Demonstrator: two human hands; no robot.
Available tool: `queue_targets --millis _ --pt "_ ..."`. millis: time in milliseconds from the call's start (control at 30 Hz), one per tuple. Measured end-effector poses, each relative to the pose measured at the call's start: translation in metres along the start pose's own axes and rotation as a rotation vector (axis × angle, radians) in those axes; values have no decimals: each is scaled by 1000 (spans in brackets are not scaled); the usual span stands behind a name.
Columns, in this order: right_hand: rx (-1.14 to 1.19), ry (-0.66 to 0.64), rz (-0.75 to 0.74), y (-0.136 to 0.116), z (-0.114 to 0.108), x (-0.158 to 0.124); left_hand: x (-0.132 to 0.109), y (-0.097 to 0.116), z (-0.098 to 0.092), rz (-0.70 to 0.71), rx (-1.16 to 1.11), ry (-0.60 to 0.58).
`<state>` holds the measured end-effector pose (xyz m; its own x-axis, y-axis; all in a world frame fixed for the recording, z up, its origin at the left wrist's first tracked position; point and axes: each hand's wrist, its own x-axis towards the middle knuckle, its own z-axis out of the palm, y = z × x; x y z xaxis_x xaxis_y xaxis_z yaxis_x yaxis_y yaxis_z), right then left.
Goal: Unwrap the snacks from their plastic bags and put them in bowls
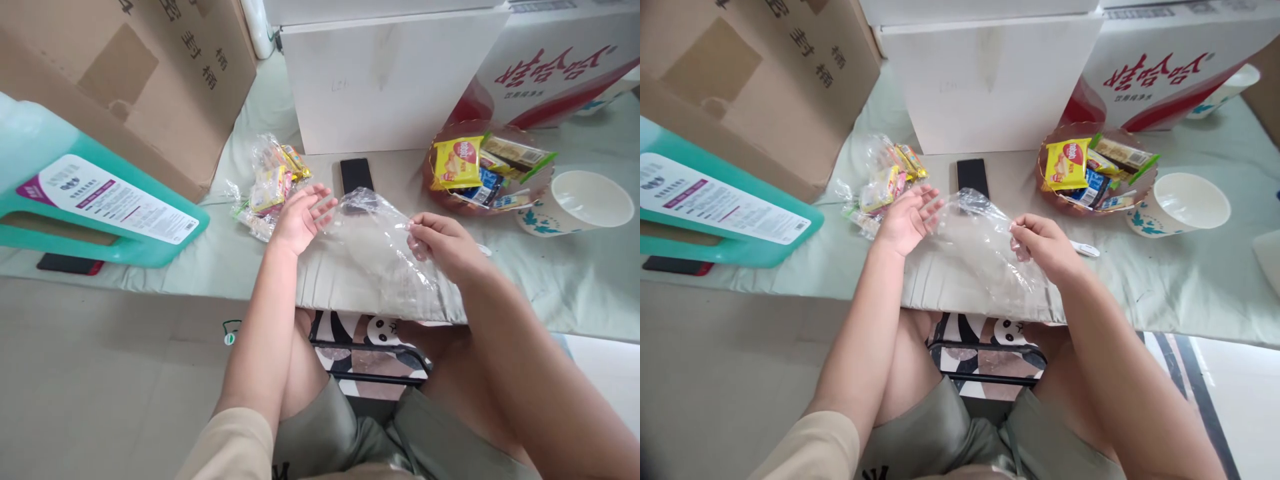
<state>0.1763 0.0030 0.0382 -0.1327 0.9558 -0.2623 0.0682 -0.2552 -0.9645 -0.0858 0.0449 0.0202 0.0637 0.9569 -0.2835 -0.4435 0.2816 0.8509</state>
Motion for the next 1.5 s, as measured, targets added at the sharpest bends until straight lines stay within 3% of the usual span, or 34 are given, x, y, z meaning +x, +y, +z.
queue_targets --millis 167,267,333,467,600,700,800,933,1067,1167,1300,1500 --pt "298 269 122 29 7 -3 -10 -24 23 -289 -78 -168" --pt "251 284 143 36 10 -1 -19 -38 39 -373 -51 -269" --pt "187 273 126 37 10 -1 -22 -45 46 -388 42 -274" --pt "108 191 147 34 2 -2 -20 -51 56 -350 285 -169" --pt "-52 44 97 34 -9 0 -13 -50 57 -301 344 -123" --pt "-55 91 55 35 -12 2 -7 -47 51 -219 312 -51" --pt "-61 154 74 35 -10 2 -4 -48 45 -37 304 89" --pt "-175 172 109 33 -5 2 -10 -55 43 181 624 242" --pt "-317 182 116 34 -2 2 -21 -60 49 196 1135 223" --pt "-337 181 92 39 -1 4 -25 -60 54 171 1280 164" --pt "-364 188 61 45 -2 5 -23 -60 52 158 1248 122" --pt "-432 194 53 42 -2 2 -20 -55 38 141 928 106"
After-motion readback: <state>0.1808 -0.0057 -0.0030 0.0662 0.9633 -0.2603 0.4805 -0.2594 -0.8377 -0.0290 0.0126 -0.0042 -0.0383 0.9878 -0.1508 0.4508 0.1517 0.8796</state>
